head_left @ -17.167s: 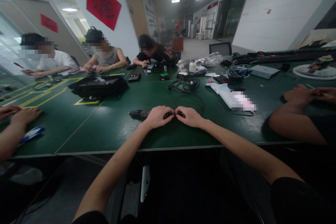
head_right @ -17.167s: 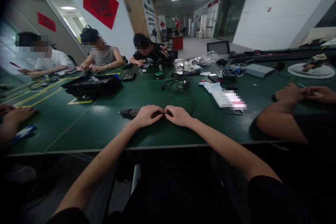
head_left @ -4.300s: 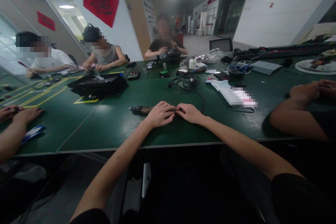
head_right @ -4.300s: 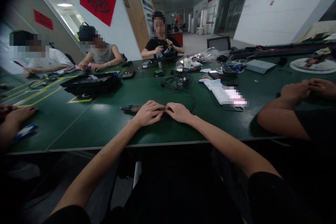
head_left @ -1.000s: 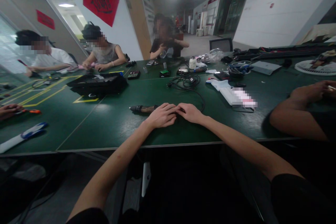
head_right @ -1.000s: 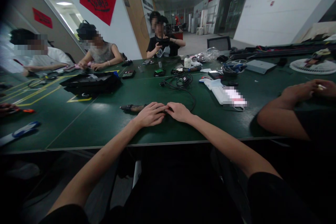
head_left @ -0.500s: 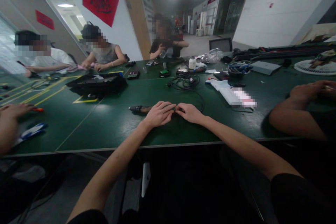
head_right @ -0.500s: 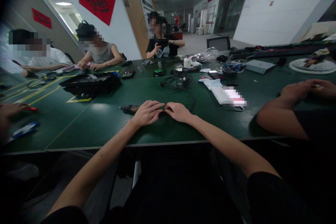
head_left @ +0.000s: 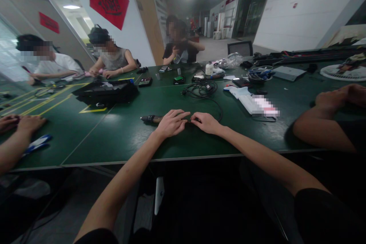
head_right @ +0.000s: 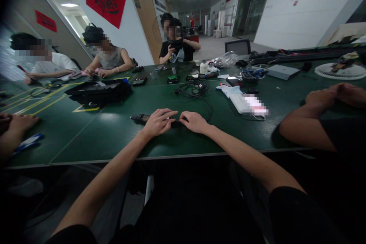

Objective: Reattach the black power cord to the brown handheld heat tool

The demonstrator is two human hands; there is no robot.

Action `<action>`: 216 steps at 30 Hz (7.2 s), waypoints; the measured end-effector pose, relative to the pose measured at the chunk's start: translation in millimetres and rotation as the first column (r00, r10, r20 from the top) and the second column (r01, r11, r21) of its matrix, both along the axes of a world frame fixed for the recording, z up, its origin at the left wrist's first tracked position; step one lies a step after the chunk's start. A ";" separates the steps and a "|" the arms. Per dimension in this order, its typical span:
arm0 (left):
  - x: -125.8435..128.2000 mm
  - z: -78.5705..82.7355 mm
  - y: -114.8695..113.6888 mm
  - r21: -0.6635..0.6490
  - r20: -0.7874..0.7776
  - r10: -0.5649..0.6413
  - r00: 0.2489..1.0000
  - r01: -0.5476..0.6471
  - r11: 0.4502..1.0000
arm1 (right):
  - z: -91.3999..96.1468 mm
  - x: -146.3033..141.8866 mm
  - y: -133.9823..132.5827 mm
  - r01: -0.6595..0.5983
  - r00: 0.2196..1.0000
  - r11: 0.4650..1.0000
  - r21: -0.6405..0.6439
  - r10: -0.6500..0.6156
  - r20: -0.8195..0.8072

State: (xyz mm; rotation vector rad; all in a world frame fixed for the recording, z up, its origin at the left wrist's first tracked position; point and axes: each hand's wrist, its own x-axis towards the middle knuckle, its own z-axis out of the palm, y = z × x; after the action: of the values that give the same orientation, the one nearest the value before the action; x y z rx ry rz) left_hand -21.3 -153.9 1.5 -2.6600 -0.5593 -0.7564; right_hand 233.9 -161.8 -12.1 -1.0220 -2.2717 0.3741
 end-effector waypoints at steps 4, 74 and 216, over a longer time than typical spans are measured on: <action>4.0 -1.5 -0.4 -0.014 -0.066 -0.038 0.997 0.037 0.999 | -0.6 0.2 0.0 -0.001 1.000 1.000 0.000 0.001 -0.003; 6.4 7.5 -0.7 -0.127 -0.161 0.002 0.987 -0.023 0.992 | -2.3 0.3 2.2 -0.003 1.000 1.000 0.005 0.003 -0.009; -39.2 -9.7 22.9 -0.175 -0.164 0.174 0.971 -0.202 0.964 | 15.4 0.0 -13.3 -0.339 0.917 0.914 0.223 0.267 0.297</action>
State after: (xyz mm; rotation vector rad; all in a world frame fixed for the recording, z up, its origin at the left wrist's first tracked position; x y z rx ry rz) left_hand -60.6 -131.0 -8.2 -2.7538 -0.8694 -0.4680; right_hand 233.9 -175.1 3.3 -0.6024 -2.6405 0.0473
